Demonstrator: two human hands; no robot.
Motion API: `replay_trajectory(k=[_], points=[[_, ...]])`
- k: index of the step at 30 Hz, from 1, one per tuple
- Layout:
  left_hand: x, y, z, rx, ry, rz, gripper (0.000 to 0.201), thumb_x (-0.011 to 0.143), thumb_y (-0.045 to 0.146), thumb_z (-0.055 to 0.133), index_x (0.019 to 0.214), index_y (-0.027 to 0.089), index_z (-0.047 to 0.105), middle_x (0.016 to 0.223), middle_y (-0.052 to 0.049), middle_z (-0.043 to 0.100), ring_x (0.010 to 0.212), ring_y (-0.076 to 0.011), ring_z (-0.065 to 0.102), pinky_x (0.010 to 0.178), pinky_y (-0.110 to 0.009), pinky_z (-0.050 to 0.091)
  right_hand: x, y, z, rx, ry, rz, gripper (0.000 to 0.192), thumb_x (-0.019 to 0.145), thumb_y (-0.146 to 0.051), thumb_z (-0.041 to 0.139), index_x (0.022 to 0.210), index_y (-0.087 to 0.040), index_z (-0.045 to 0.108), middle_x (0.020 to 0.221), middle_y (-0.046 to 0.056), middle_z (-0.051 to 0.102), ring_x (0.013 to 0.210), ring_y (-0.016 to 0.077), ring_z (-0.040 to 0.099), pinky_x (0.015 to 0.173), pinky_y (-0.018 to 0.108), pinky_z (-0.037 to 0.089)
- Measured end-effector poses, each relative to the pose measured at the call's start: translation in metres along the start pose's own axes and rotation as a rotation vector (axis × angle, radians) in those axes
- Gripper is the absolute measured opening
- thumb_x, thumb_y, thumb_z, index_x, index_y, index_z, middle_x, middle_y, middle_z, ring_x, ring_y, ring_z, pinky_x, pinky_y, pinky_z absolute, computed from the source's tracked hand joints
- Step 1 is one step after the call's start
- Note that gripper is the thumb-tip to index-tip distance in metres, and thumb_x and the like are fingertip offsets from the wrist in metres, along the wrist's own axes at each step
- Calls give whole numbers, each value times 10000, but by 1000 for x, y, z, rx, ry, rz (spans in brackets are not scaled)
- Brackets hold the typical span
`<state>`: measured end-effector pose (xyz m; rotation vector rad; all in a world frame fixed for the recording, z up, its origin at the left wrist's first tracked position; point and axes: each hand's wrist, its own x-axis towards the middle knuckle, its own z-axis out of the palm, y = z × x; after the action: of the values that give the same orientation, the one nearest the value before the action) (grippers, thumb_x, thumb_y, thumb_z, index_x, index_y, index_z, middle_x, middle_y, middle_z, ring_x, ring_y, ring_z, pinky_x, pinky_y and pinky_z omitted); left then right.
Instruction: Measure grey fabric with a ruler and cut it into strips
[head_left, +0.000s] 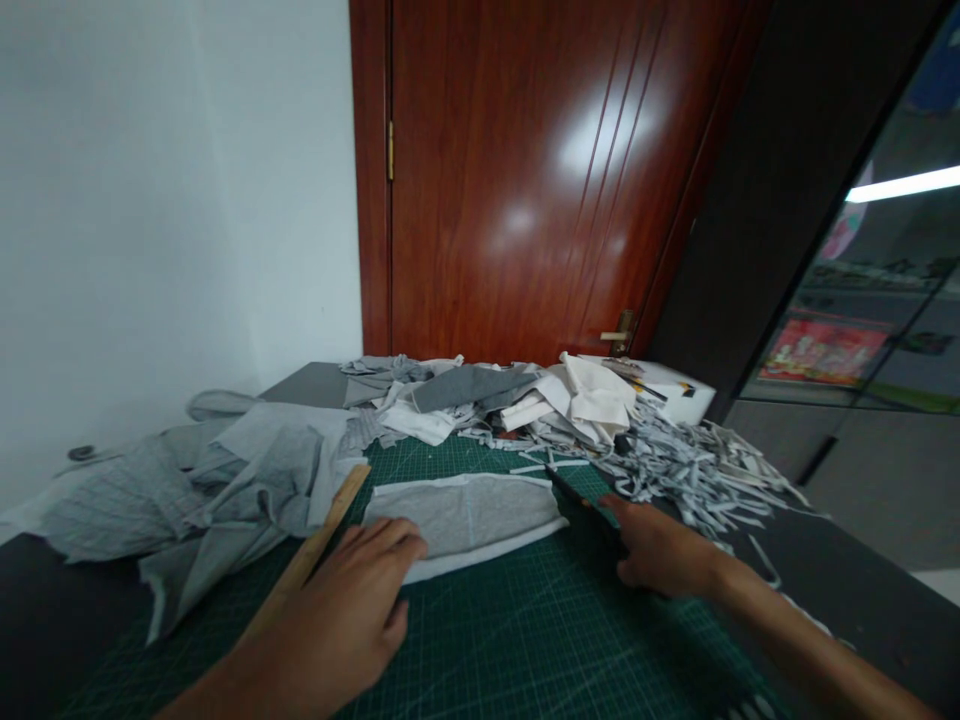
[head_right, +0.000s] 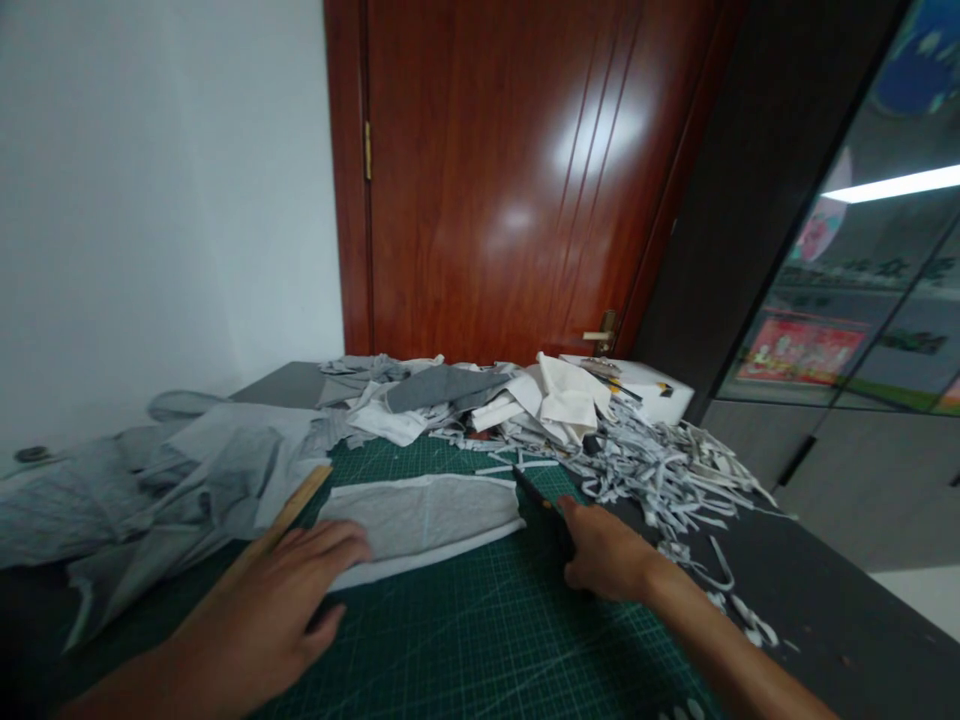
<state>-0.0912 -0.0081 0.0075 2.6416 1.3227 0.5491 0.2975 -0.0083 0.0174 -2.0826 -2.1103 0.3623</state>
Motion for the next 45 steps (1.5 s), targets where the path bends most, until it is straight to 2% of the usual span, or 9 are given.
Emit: replay_trajectory(k=[5, 8, 11, 14, 18, 22, 31, 40, 45], points=[[26, 23, 15, -29, -117, -52, 293, 822, 56, 561, 1039, 201, 695, 1148, -103, 713, 1128, -292, 673, 995, -410, 507, 1, 6, -6, 241, 27, 46, 197, 686, -188, 808, 862, -204, 721, 740, 45, 746, 770, 291, 754, 634, 322, 534], [31, 24, 19, -55, -115, -73, 275, 768, 1, 560, 903, 225, 647, 1008, -44, 713, 990, -244, 694, 848, -339, 500, -5, 8, -5, 457, -7, 69, 100, 804, -319, 675, 811, -235, 620, 570, -11, 647, 559, 231, 693, 505, 302, 493], [27, 27, 21, -116, -71, -77, 314, 738, -30, 569, 900, 227, 648, 1003, -27, 695, 973, -224, 683, 828, -323, 488, -14, 6, -1, 658, -19, 77, 221, 851, -422, 598, 965, -241, 545, 598, -19, 666, 509, 204, 680, 480, 295, 518], [22, 29, 25, -216, -49, -110, 383, 737, -26, 592, 1014, 224, 680, 1086, -41, 693, 1024, -235, 666, 880, -347, 501, -22, -8, 5, 835, 11, 50, 469, 815, -532, 701, 1110, -235, 489, 742, 20, 750, 587, 207, 727, 529, 305, 579], [24, 26, 34, -389, -47, -175, 629, 710, -43, 555, 1274, 228, 607, 1103, -35, 698, 940, -209, 666, 852, -340, 518, -26, -49, 21, 1087, -70, -52, 625, 775, -602, 831, 1133, -231, 477, 908, 62, 798, 528, 160, 695, 481, 278, 560], [29, 25, 37, -560, -21, -145, 688, 708, -64, 489, 1337, 204, 555, 961, -5, 700, 829, -172, 665, 769, -289, 505, -16, -89, 43, 1210, -158, -104, 675, 764, -640, 841, 1119, -248, 421, 860, 25, 777, 490, 146, 673, 458, 262, 537], [16, 27, 27, -580, -111, 5, 303, 778, 42, 593, 982, 219, 731, 1022, -7, 776, 974, -197, 716, 900, -313, 519, 12, -102, 50, 1054, -195, -139, 617, 764, -486, 855, 1126, -248, 415, 636, -72, 668, 437, 165, 638, 416, 248, 490], [22, 26, 17, -676, -224, -11, 267, 809, 163, 635, 1051, 214, 735, 1027, -7, 809, 957, -204, 710, 899, -335, 484, -6, -91, 53, 995, -261, -123, 563, 731, -307, 815, 1139, -249, 431, 875, -20, 771, 402, 77, 548, 361, 182, 405], [26, 31, 12, -674, -226, -75, 270, 796, 173, 613, 1038, 209, 726, 1021, -29, 808, 952, -217, 705, 895, -354, 501, -7, -89, 65, 997, -230, -144, 558, 692, -207, 766, 1124, -253, 416, 721, -76, 719, 389, 77, 471, 343, 172, 364]])
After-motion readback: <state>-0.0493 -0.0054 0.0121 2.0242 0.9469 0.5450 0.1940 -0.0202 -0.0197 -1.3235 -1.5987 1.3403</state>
